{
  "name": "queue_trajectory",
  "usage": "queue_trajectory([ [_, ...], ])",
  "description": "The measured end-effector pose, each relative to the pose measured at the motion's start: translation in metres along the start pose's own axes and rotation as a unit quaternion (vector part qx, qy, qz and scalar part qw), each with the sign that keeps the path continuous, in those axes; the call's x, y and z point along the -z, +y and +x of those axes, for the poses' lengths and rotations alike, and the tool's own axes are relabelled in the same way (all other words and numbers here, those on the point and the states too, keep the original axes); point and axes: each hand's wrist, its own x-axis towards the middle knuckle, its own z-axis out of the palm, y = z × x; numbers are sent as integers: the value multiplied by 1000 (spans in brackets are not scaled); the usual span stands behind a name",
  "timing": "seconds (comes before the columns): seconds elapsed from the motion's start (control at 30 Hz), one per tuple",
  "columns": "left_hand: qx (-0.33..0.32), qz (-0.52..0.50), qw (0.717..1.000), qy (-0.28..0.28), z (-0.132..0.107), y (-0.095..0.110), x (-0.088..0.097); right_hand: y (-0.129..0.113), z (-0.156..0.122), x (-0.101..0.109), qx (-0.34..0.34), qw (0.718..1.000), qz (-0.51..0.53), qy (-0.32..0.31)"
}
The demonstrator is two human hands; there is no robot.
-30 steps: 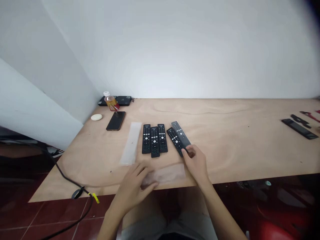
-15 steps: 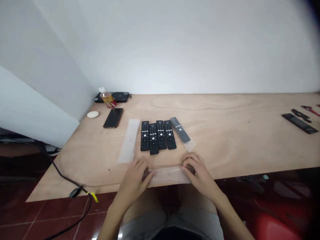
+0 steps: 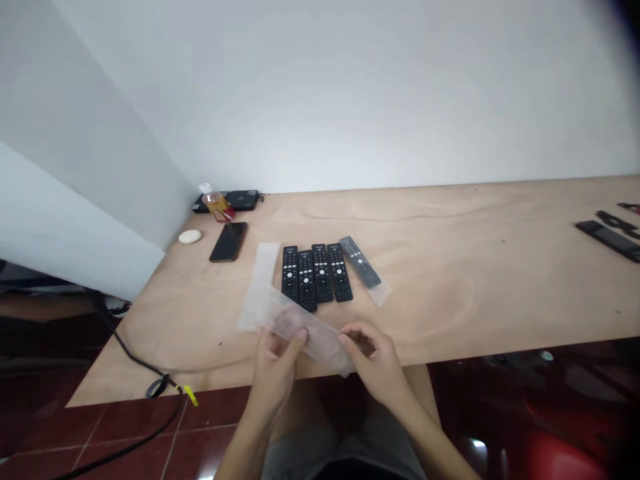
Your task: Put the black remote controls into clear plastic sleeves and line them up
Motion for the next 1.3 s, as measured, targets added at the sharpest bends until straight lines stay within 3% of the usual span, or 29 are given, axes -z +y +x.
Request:
queue_trajectory([
  [0.13,0,19,1000,21,34,39,34,5,35,26,129,976,-159,73],
  [0.23,-60,96,993,35,72,54,60,16,66,53,153,940,-295,76],
  [0.33,-117,209,970,45,108,43,76,30,76,69,147,924,-348,55],
  [0.43,-165,390,904,50,132,23,85,40,62,84,154,930,-326,72],
  [0.5,-213,462,859,52,135,18,88,42,44,102,144,943,-286,93],
  [0.6,-293,493,817,67,117,29,84,35,14,139,89,974,-192,83],
  [0.73,-367,453,811,36,66,51,61,21,-17,175,-24,998,-61,-17],
  [0.77,-381,442,812,-4,53,53,52,18,-20,176,-32,997,-53,-47],
  [0.83,-369,439,806,-150,31,51,34,14,-21,165,-18,992,-57,-107],
  [0.9,-355,442,784,-253,17,42,18,10,-16,141,19,986,-61,-156],
  [0.97,-331,455,766,-310,12,30,7,5,-7,111,56,977,-54,-199],
  [1.03,-310,466,760,-330,13,20,4,2,1,85,91,966,-66,-233],
  [1.1,-297,470,765,-326,16,14,10,2,8,73,100,962,-57,-246],
  [1.17,-285,472,776,-306,18,11,20,6,13,76,84,971,-41,-222],
  [1.3,-293,464,799,-245,18,8,33,18,15,104,38,994,-57,-80],
])
